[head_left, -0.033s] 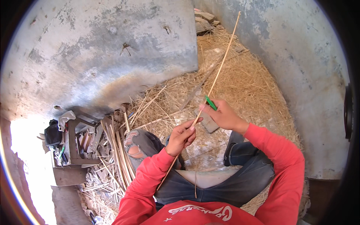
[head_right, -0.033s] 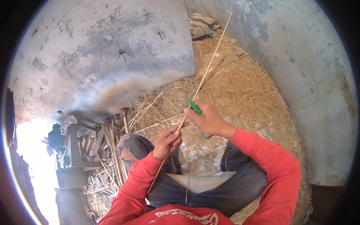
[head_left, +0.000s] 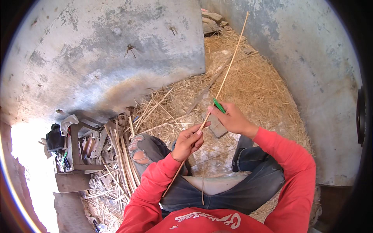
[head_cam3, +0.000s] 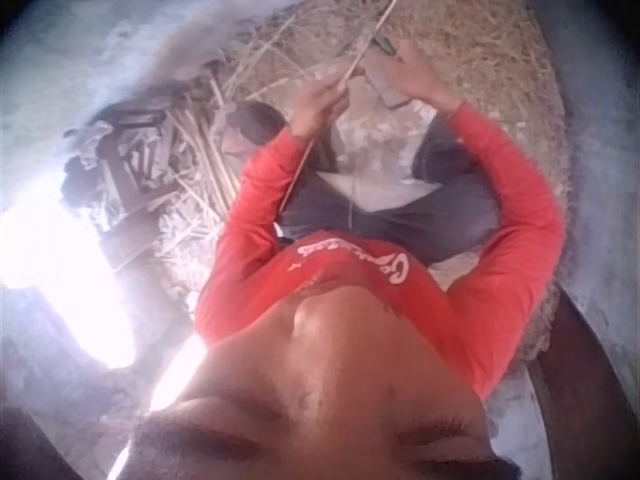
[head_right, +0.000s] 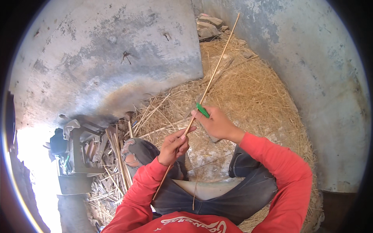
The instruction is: The person strips the outer layer from a bamboo stick using a small green utility knife while holding the stick between their knees.
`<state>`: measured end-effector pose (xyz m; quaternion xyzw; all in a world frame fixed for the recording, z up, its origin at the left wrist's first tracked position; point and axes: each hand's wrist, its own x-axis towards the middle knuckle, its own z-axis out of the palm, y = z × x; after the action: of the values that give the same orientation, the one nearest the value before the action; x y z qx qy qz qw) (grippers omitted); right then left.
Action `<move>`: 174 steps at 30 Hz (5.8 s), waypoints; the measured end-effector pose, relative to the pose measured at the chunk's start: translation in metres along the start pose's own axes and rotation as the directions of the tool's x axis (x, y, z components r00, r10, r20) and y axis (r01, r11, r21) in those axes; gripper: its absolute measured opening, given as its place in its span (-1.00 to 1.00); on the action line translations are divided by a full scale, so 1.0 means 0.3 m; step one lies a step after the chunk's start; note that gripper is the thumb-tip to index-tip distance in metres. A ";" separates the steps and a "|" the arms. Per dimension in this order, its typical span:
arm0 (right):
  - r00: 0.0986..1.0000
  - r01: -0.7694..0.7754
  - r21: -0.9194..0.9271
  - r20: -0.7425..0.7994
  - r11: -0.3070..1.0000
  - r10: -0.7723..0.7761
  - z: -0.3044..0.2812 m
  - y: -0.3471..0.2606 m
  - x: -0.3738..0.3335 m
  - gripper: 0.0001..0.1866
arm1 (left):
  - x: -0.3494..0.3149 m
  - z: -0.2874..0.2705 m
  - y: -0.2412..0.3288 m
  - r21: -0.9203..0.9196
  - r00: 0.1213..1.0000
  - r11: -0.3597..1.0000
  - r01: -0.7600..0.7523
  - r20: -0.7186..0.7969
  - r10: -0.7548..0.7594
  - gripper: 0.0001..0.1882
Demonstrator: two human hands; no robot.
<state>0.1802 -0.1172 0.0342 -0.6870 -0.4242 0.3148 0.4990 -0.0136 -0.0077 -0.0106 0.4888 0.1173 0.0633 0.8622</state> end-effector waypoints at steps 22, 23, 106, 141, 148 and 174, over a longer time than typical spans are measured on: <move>0.992 0.126 -0.636 0.102 0.761 -0.080 -0.030 -0.069 -0.031 -0.40 | -0.024 -0.026 -0.027 0.018 0.996 0.999 -0.038 -0.082 0.039 -0.57; 0.987 0.151 -0.632 0.144 0.760 -0.077 0.005 -0.055 -0.065 -0.41 | -0.020 -0.026 -0.037 0.004 0.996 0.999 -0.036 -0.084 0.037 -0.57; 0.978 0.186 -0.596 0.186 0.781 -0.091 0.040 -0.043 -0.084 -0.40 | -0.024 -0.004 -0.024 0.187 0.972 0.981 -0.056 -0.215 0.097 -0.64; 0.981 0.175 -0.580 0.169 0.795 -0.093 0.087 0.019 -0.063 -0.38 | -0.021 -0.052 -0.089 0.405 0.917 0.908 -0.111 -0.311 0.251 -0.55; 0.997 0.049 -0.605 0.073 0.795 -0.006 -0.037 -0.007 0.029 -0.38 | -0.028 -0.044 -0.093 0.427 0.922 0.902 -0.068 -0.319 0.220 -0.53; 0.882 -0.273 -0.457 -0.470 0.846 0.031 -0.486 0.141 0.229 -0.26 | -0.108 0.004 -0.050 0.411 0.990 0.908 0.080 -0.139 -0.024 -0.55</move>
<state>0.3466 -0.1226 0.0377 -0.8799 -0.3092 0.0652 0.3549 -0.0445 -0.0235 -0.0183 0.6524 0.1972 0.0456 0.7304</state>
